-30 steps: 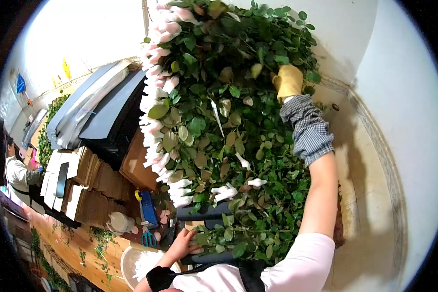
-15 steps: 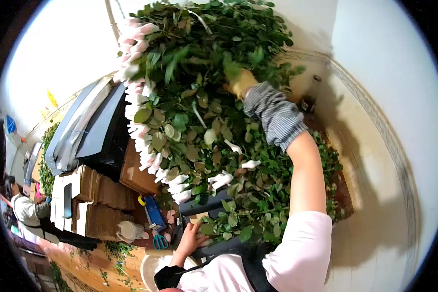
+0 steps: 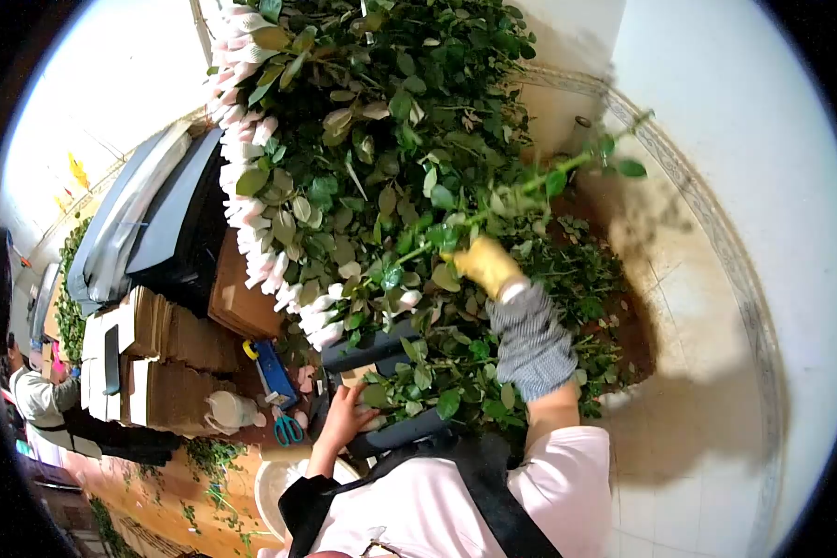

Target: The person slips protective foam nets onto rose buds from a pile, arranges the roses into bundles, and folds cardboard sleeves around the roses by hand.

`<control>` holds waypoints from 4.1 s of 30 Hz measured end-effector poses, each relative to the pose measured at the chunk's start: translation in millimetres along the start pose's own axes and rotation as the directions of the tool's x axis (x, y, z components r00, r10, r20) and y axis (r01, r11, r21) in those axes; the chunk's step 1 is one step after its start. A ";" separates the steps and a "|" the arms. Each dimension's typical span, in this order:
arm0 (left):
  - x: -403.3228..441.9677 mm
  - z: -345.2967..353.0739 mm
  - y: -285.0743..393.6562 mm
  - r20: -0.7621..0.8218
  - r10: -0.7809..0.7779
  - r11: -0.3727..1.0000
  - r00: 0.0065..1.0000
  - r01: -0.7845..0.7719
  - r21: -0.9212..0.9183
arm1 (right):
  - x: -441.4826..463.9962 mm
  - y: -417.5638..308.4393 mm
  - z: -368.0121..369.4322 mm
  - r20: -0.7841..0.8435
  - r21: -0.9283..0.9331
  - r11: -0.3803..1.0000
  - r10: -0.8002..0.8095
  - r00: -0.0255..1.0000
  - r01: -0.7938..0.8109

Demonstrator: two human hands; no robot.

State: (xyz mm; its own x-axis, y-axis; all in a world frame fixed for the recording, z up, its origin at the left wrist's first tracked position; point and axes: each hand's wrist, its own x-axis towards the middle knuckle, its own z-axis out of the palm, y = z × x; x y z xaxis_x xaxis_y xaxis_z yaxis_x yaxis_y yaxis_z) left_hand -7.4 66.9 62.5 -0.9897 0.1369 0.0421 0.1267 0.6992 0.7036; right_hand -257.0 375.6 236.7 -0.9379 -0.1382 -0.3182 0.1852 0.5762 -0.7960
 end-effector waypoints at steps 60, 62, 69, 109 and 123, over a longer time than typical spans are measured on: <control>14.3 -18.5 28.9 0.052 0.199 0.824 0.979 -0.195 0.532 | -100.5 204.8 72.3 -0.035 -0.827 0.498 -0.510 0.860 0.262; 14.2 -14.3 15.8 0.023 0.241 0.837 0.970 -0.219 0.501 | -50.4 331.2 87.6 -0.003 -0.783 0.566 -0.417 0.909 0.257; 7.2 -3.7 -3.1 -0.011 0.167 0.911 0.986 -0.150 0.383 | -75.5 62.9 28.4 -0.039 -0.633 0.715 -0.411 0.911 0.296; -0.1 1.2 -1.5 -0.108 0.100 0.966 0.989 -0.070 0.251 | 115.0 -219.4 -64.5 -0.490 -0.704 0.583 -0.812 0.317 0.405; 2.2 -1.4 -1.8 -0.078 0.121 0.957 0.990 -0.095 0.276 | 116.8 -121.4 96.5 -0.480 -0.692 0.631 -0.765 0.430 0.351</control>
State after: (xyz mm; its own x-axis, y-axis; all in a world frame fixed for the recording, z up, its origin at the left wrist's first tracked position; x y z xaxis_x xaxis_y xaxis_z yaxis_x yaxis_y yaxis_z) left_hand -10.0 65.0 62.3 -0.9693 0.1649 0.1822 0.2334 0.8493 0.4736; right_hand -360.7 211.8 246.5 -0.6858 -0.1139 0.7189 -0.4154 0.8722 -0.2581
